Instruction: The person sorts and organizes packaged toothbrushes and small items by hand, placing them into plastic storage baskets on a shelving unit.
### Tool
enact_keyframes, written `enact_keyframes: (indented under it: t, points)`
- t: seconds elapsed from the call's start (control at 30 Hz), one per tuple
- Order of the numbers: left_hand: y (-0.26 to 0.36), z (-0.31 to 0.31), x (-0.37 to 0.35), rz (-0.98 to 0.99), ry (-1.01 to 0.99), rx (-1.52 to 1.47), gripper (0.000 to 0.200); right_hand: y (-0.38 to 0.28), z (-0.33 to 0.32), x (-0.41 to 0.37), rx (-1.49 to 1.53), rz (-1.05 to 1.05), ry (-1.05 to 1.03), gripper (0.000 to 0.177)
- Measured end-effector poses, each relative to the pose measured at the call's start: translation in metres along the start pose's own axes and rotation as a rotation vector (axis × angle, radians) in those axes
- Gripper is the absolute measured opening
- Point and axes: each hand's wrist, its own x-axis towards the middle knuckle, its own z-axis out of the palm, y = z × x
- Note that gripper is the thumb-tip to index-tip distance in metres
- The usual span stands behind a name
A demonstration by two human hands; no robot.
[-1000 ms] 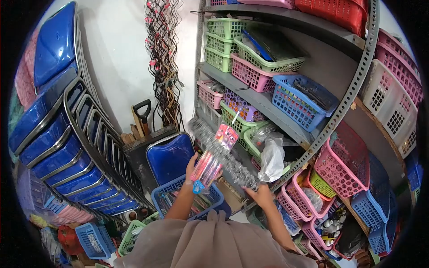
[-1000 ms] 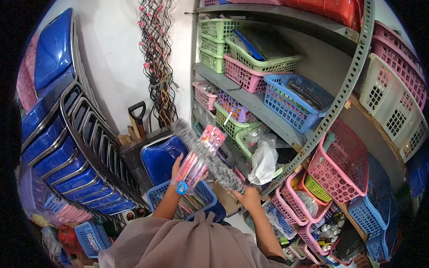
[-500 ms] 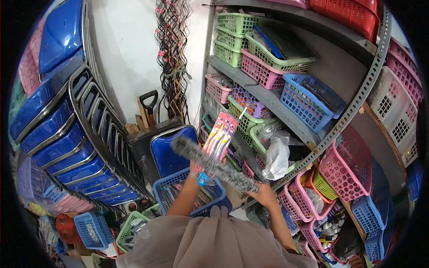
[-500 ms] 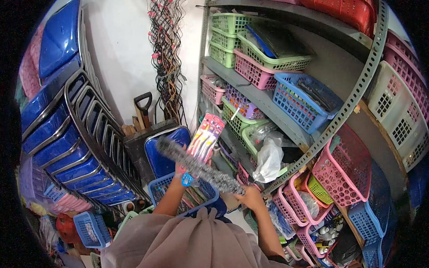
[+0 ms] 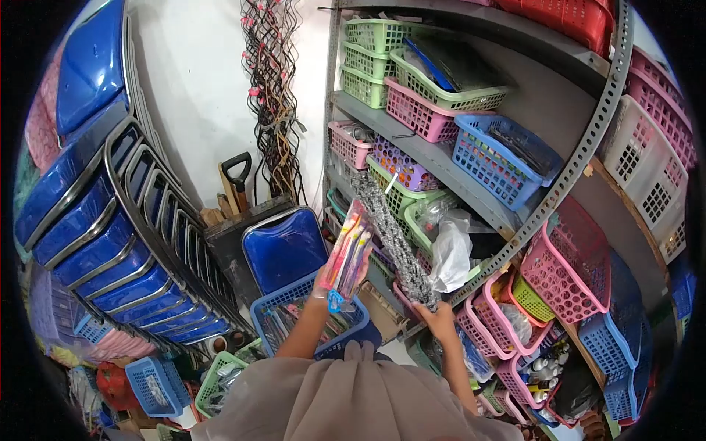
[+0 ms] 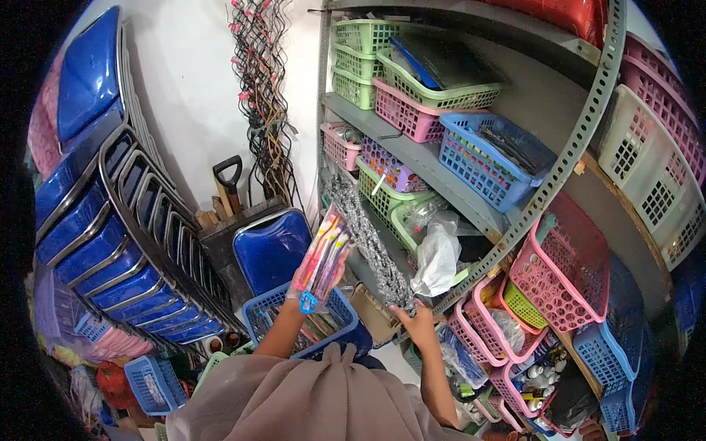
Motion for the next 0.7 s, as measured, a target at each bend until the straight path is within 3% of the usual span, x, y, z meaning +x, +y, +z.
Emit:
enact_keyframes:
  t: [0.17,0.23,0.33,0.37,0.47,0.63,0.7]
  points:
    - [0.015,-0.043,0.005,-0.087,-0.016,-0.031,0.056,0.037,0.002,-0.014,0.223,0.010,0.035,0.030]
    - [0.016,-0.040,0.003,-0.061,0.310,0.768,0.055,0.031,-0.001,-0.019,0.246,0.013,0.124,0.029]
    - [-0.008,-0.017,0.003,-0.077,0.261,0.846,0.061,0.037,-0.005,-0.022,0.293,0.073,0.126,0.030]
    - [-0.008,-0.020,0.010,-0.023,0.430,0.891,0.061,0.037,-0.008,-0.023,0.298,0.084,0.137,0.030]
    - [-0.017,-0.011,0.005,-0.100,0.264,1.063,0.060,0.034,-0.020,-0.022,0.160,0.025,0.076,0.035]
    - [-0.012,-0.012,0.005,-0.171,0.293,1.250,0.060,0.026,-0.052,-0.007,-0.047,-0.193,-0.092,0.038]
    - [-0.015,-0.002,0.002,-0.156,0.261,1.281,0.059,0.019,-0.055,0.001,-0.062,-0.069,-0.113,0.038]
